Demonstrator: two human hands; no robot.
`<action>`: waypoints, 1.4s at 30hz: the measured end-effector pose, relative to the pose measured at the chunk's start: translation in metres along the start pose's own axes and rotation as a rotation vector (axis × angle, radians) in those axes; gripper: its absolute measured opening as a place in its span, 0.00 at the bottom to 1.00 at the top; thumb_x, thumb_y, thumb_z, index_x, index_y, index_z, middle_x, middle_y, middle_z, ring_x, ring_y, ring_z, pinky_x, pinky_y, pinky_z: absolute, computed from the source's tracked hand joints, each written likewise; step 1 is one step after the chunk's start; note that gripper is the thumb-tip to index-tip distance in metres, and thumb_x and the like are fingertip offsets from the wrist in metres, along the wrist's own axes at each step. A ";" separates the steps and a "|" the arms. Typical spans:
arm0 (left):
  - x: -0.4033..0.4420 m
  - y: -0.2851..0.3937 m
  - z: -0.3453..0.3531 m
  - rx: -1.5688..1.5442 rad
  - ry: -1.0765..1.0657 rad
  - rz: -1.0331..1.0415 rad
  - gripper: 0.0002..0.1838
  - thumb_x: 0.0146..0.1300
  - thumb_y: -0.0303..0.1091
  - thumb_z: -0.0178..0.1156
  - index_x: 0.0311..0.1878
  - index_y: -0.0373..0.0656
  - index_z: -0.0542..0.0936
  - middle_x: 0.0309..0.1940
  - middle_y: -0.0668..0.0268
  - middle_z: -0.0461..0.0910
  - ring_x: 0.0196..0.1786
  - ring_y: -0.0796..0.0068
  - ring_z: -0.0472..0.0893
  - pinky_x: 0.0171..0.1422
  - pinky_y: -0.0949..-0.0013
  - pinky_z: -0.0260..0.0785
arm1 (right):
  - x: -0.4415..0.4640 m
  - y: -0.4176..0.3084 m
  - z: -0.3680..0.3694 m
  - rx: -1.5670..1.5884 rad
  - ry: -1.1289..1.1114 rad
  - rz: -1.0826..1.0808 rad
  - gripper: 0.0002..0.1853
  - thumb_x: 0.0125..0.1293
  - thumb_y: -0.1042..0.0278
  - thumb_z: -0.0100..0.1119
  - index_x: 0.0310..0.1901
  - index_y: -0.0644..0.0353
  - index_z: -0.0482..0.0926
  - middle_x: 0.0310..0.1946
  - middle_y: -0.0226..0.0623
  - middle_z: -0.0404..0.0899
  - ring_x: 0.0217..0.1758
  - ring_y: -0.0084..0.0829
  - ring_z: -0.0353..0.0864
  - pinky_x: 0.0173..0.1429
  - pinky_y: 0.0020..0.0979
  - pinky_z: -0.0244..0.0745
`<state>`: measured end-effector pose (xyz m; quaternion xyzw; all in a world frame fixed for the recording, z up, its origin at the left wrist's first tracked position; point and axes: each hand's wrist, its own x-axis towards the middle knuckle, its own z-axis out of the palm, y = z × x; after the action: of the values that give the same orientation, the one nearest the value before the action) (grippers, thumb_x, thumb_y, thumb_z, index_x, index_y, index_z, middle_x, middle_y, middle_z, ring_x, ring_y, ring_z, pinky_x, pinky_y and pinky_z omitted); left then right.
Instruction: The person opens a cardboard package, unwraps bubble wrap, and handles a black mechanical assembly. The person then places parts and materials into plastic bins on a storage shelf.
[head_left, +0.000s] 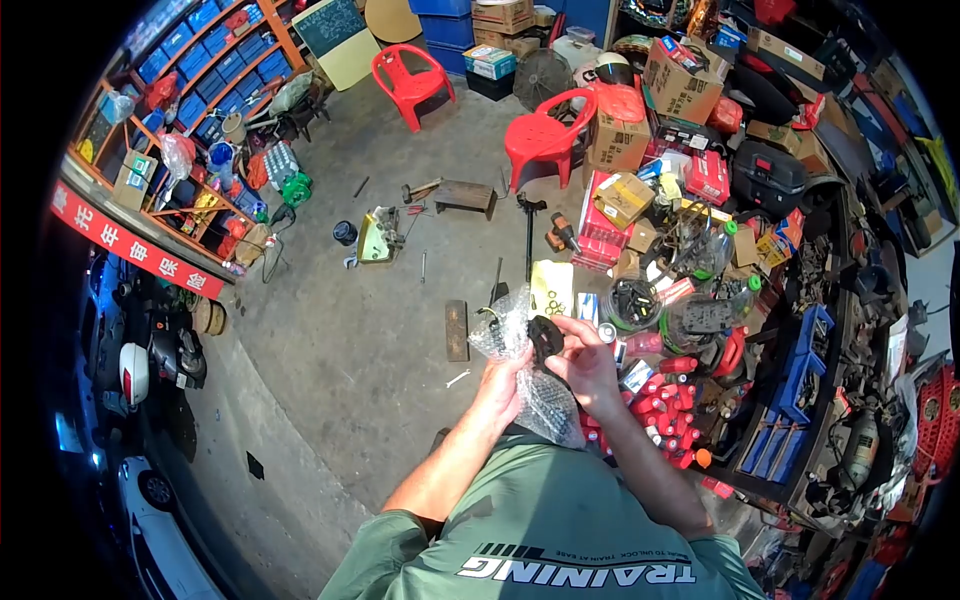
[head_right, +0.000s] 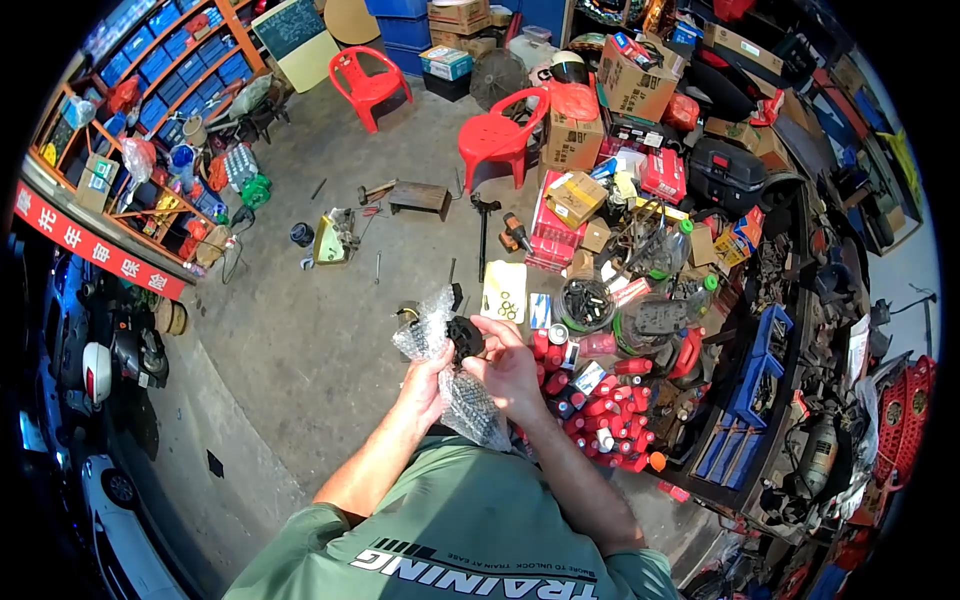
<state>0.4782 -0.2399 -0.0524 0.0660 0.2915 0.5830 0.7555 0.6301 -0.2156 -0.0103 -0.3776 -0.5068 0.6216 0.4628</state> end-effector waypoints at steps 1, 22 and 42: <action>-0.001 -0.001 0.000 0.006 0.023 -0.002 0.20 0.67 0.29 0.60 0.62 0.39 0.73 0.53 0.61 0.79 0.55 0.67 0.79 0.60 0.62 0.73 | 0.001 -0.001 -0.001 0.000 -0.013 -0.019 0.31 0.55 0.89 0.61 0.64 0.66 0.71 0.55 0.30 0.68 0.43 0.16 0.73 0.50 0.19 0.71; -0.006 -0.004 0.010 0.095 0.043 0.025 0.22 0.67 0.34 0.62 0.62 0.39 0.73 0.49 0.60 0.81 0.47 0.68 0.82 0.51 0.63 0.78 | 0.002 0.001 -0.001 -0.055 -0.100 0.028 0.32 0.60 0.80 0.62 0.68 0.64 0.67 0.57 0.34 0.74 0.53 0.21 0.75 0.56 0.23 0.70; -0.002 0.011 0.023 0.877 -0.055 0.422 0.24 0.63 0.33 0.65 0.62 0.40 0.72 0.42 0.68 0.80 0.37 0.80 0.80 0.40 0.73 0.74 | 0.016 -0.021 -0.052 0.657 0.205 0.330 0.12 0.72 0.58 0.51 0.43 0.58 0.77 0.36 0.35 0.78 0.35 0.30 0.78 0.42 0.37 0.80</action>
<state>0.4807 -0.2330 -0.0278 0.4509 0.4699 0.5438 0.5293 0.6784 -0.1847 0.0002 -0.3460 -0.1640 0.7762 0.5010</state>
